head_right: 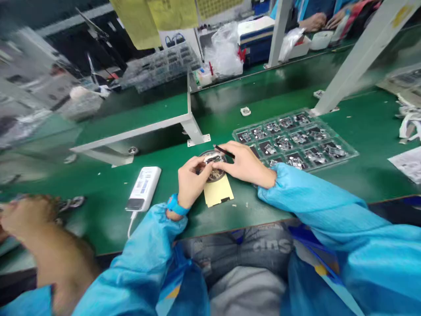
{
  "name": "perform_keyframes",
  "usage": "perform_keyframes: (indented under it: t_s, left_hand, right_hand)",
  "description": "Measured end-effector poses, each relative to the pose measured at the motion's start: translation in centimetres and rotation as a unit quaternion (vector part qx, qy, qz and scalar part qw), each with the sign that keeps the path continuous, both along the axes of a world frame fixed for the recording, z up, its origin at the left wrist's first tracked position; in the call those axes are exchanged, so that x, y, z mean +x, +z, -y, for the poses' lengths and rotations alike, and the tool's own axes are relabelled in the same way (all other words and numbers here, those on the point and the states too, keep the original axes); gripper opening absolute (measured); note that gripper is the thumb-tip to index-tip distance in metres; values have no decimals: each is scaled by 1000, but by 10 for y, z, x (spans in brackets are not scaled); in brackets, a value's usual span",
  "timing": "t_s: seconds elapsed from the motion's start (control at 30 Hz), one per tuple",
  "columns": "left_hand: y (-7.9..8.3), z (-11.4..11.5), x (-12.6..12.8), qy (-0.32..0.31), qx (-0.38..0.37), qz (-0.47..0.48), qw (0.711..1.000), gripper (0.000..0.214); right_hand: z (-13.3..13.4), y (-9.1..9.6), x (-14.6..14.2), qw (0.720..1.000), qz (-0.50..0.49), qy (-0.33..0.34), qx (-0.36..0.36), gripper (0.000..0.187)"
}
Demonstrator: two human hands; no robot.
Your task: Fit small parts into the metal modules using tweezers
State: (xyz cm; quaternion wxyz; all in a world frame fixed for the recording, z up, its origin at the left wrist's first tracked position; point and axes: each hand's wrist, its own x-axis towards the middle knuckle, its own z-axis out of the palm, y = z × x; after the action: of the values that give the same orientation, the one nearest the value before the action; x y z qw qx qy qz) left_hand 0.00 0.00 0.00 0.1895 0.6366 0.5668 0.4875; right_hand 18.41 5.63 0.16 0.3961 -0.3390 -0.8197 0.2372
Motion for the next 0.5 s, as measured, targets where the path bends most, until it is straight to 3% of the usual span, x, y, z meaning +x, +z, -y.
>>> perform_keyframes:
  t_s: [0.1, 0.2, 0.33, 0.5]
  left_hand:
    - [-1, 3, -2, -17, 18, -37, 999, 15]
    - [-3, 4, -3, -28, 27, -52, 998, 19]
    - [-3, 5, -3, -27, 32, -51, 998, 19]
    - [-2, 5, -4, -32, 23, -50, 998, 18]
  right_hand:
    - [-2, 5, 4, 997, -45, 3, 55, 22]
    - [-3, 4, 6, 993, -59, 35, 95, 9]
    - [-3, -4, 6, 991, -48, 71, 108, 10]
    - [-2, -8, 6, 990, -16, 70, 120, 15]
